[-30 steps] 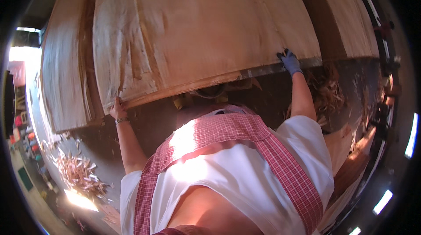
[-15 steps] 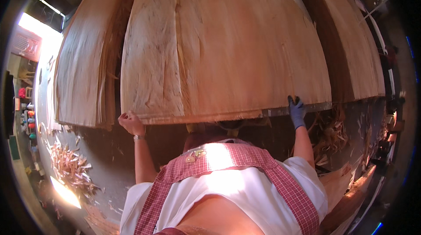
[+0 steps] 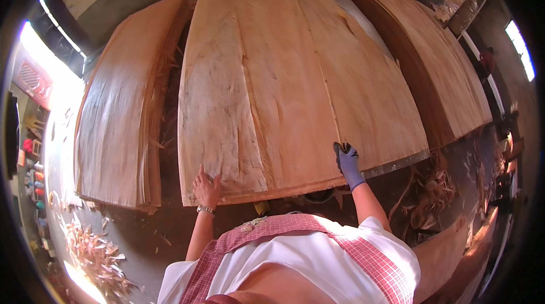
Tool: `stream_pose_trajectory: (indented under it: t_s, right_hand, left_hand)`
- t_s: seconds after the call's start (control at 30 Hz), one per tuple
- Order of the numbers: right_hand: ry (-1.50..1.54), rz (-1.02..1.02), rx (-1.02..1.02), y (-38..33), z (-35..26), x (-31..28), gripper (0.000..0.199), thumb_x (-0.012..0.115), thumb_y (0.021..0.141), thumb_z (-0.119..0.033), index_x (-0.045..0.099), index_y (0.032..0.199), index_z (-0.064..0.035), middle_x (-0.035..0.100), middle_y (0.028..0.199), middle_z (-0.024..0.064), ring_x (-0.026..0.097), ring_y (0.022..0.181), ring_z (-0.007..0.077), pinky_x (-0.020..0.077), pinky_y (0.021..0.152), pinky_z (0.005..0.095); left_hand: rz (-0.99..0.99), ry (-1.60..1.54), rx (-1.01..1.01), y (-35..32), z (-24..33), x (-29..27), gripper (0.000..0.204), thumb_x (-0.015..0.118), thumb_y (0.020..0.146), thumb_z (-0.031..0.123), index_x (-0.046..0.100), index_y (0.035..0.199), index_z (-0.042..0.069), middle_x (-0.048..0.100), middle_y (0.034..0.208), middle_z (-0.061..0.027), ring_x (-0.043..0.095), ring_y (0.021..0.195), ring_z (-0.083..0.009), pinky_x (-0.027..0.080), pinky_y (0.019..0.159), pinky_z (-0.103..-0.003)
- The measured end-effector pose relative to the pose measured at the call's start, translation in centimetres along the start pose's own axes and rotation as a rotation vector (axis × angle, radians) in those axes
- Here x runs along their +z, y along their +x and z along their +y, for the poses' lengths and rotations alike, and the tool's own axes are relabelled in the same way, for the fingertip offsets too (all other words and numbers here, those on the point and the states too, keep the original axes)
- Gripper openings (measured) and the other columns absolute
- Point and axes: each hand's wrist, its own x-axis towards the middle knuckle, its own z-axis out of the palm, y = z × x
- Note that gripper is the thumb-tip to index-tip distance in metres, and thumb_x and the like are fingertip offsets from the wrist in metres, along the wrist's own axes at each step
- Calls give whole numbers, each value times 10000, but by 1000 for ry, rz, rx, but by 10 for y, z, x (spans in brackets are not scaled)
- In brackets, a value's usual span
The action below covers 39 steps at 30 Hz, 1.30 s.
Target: The person manipulates large sheets of wood veneer, trimming damaged sections with a knife and applying tape to the surface of the sheets.
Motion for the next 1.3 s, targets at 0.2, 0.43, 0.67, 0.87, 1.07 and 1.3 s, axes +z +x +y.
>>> stream_pose_trajectory:
  t_s: [0.2,0.43,0.67,0.87,1.07,1.3]
  right_hand:
    - [125,-23,-62,11,-35,69,274,649,908,-356,528,746,-172,408,455,-44,370,320,87,261,305,266]
    - [234,-237,-186,-53,-47,220,303,670,906,-321,510,715,-150,406,456,-43,370,311,92,270,297,266]
    - [254,-466,-235,-170,-105,441,285,648,916,-370,588,876,-94,412,478,-41,364,314,83,295,292,263]
    - [300,-573,-233,-289,-106,671,353,613,919,-457,598,872,-107,425,475,-14,394,330,104,310,300,269]
    - [-93,-665,-4,-377,-39,888,311,559,939,-431,538,912,-122,510,556,44,476,400,184,381,349,355]
    - [-328,-782,331,-467,42,1088,293,443,967,-416,472,935,-126,454,607,94,484,488,271,416,426,448]
  left_hand:
    - [258,-58,5,-36,-38,-40,664,667,844,275,380,1415,97,481,1337,-165,430,1248,-351,353,1016,-469]
    - [101,-124,-544,-169,-219,-22,315,665,818,278,639,1098,136,585,1129,-91,559,1089,-284,430,882,-452]
    - [177,-325,-1047,-275,-417,-8,170,669,783,238,713,912,137,676,922,-103,659,893,-276,515,821,-410]
    - [361,-450,-1022,-265,-606,-104,194,697,787,191,703,922,52,699,864,-144,680,822,-269,534,775,-369]
    - [382,-616,-949,-196,-779,-234,212,692,828,174,696,1001,53,711,894,-98,670,805,-185,531,764,-317]
    - [525,-898,-845,-134,-1037,-337,184,650,888,118,668,1038,12,680,884,-46,620,769,-103,513,730,-254]
